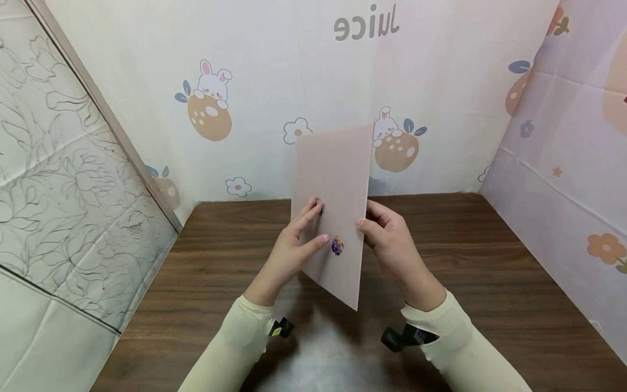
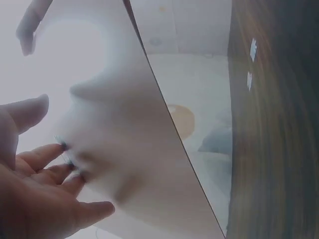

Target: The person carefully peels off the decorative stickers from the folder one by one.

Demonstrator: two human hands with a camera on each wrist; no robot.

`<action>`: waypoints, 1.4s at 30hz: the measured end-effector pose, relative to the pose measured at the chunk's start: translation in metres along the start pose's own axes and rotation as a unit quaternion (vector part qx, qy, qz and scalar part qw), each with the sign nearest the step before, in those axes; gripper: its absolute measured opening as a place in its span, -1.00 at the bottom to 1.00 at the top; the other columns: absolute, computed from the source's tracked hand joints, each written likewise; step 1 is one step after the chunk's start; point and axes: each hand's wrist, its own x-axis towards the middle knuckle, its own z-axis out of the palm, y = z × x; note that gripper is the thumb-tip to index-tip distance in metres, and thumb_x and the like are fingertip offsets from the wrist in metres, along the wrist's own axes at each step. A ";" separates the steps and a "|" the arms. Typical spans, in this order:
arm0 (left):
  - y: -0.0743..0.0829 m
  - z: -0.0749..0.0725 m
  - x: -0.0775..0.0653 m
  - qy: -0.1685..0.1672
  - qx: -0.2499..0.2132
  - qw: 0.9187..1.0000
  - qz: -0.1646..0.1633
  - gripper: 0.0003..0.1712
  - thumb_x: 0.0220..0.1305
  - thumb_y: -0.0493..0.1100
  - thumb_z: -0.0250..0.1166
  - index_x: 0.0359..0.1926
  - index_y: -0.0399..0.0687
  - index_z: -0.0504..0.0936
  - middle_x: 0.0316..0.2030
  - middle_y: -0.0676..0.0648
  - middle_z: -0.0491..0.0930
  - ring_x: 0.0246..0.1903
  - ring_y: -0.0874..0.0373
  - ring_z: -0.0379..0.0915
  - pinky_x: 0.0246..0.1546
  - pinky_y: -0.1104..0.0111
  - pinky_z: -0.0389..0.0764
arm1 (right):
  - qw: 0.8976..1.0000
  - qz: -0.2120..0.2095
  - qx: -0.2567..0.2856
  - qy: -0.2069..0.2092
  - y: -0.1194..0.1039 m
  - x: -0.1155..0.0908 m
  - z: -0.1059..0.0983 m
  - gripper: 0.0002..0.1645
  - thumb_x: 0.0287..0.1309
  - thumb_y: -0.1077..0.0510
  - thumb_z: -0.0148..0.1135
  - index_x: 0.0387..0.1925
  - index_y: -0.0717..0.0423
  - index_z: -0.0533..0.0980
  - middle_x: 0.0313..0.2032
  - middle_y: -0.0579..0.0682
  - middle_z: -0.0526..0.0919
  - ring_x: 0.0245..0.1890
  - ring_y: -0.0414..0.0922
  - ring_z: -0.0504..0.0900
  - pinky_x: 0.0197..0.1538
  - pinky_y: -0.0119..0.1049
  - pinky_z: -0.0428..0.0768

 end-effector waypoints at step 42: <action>-0.042 -0.028 0.018 0.086 -0.088 0.971 -0.205 0.08 0.27 -0.04 0.49 0.60 -0.01 0.01 0.54 -0.16 0.15 0.52 -0.10 0.08 0.46 -0.09 0.21 | 0.997 0.035 0.051 0.052 -0.004 0.009 -0.022 -0.61 0.55 0.13 0.05 0.26 0.21 0.49 -0.12 -0.07 0.78 -0.15 -0.15 0.78 -0.15 -0.22 0.74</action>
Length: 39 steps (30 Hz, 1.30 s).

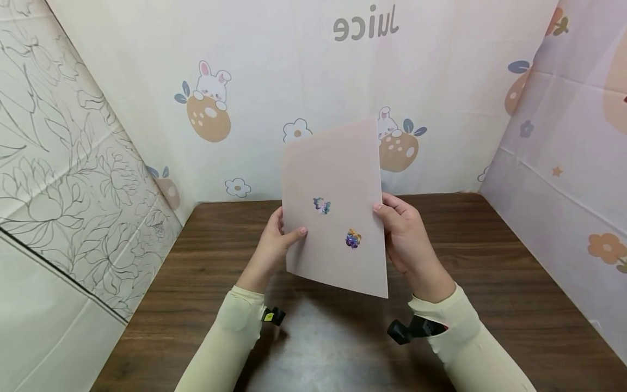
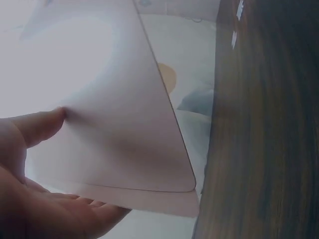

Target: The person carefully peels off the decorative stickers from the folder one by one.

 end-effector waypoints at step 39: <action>0.037 -0.027 -0.022 -0.015 -0.034 0.999 0.020 -0.51 0.38 -0.28 0.35 0.24 -0.14 0.38 0.04 -0.21 0.69 -0.09 0.07 0.71 -0.10 0.14 0.73 | 0.996 0.054 -0.068 0.033 -0.003 0.015 -0.034 -0.34 0.55 -0.03 0.03 0.50 0.20 0.27 -0.04 -0.15 0.71 -0.06 -0.22 0.71 -0.12 -0.28 0.71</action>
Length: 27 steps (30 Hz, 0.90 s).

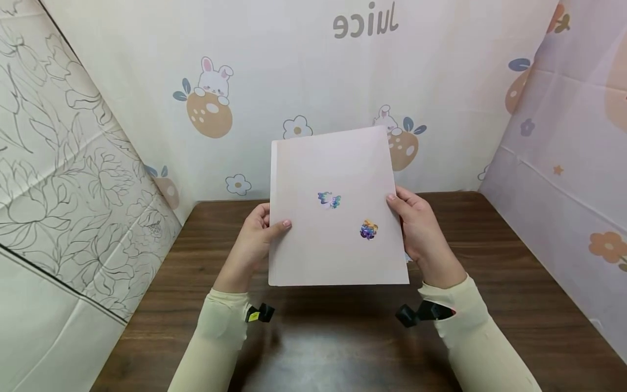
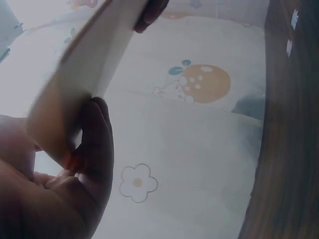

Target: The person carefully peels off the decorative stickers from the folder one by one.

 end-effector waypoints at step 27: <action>-0.007 -0.002 0.005 -0.007 -0.006 1.000 -0.019 -0.48 0.43 -0.27 0.29 0.34 -0.19 0.39 0.05 -0.27 0.68 -0.12 0.10 0.70 -0.12 0.18 0.73 | 0.991 0.049 -0.122 0.011 0.027 0.020 -0.016 -0.41 0.55 -0.01 0.06 0.43 0.22 0.36 -0.16 -0.21 0.72 -0.22 -0.23 0.76 -0.20 -0.23 0.75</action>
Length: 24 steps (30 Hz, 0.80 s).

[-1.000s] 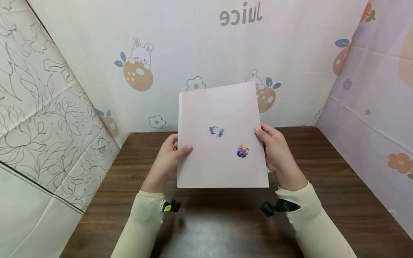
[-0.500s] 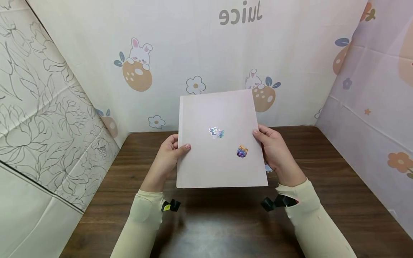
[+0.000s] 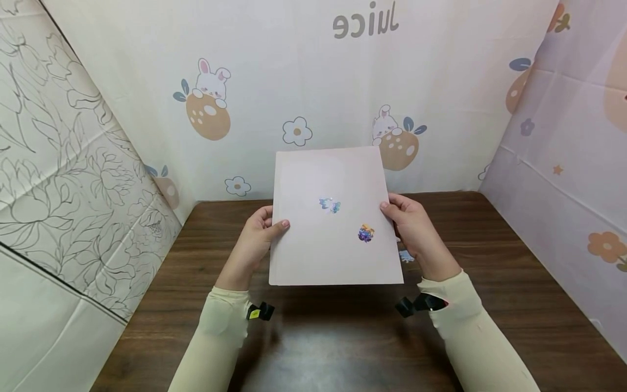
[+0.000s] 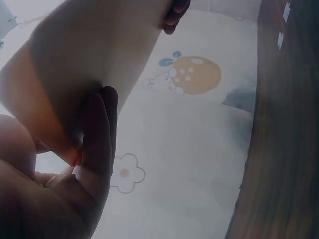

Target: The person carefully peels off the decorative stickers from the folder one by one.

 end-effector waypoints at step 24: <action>-0.027 -0.002 0.016 0.003 0.029 0.999 -0.028 -0.56 0.42 -0.30 0.29 0.26 -0.28 0.47 0.00 -0.28 0.70 -0.11 0.06 0.69 -0.09 0.13 0.72 | 0.990 0.038 -0.125 0.053 0.017 0.014 0.005 -0.47 0.43 0.04 0.26 0.27 0.28 0.48 0.03 0.25 0.65 -0.16 -0.10 0.67 -0.21 -0.38 0.67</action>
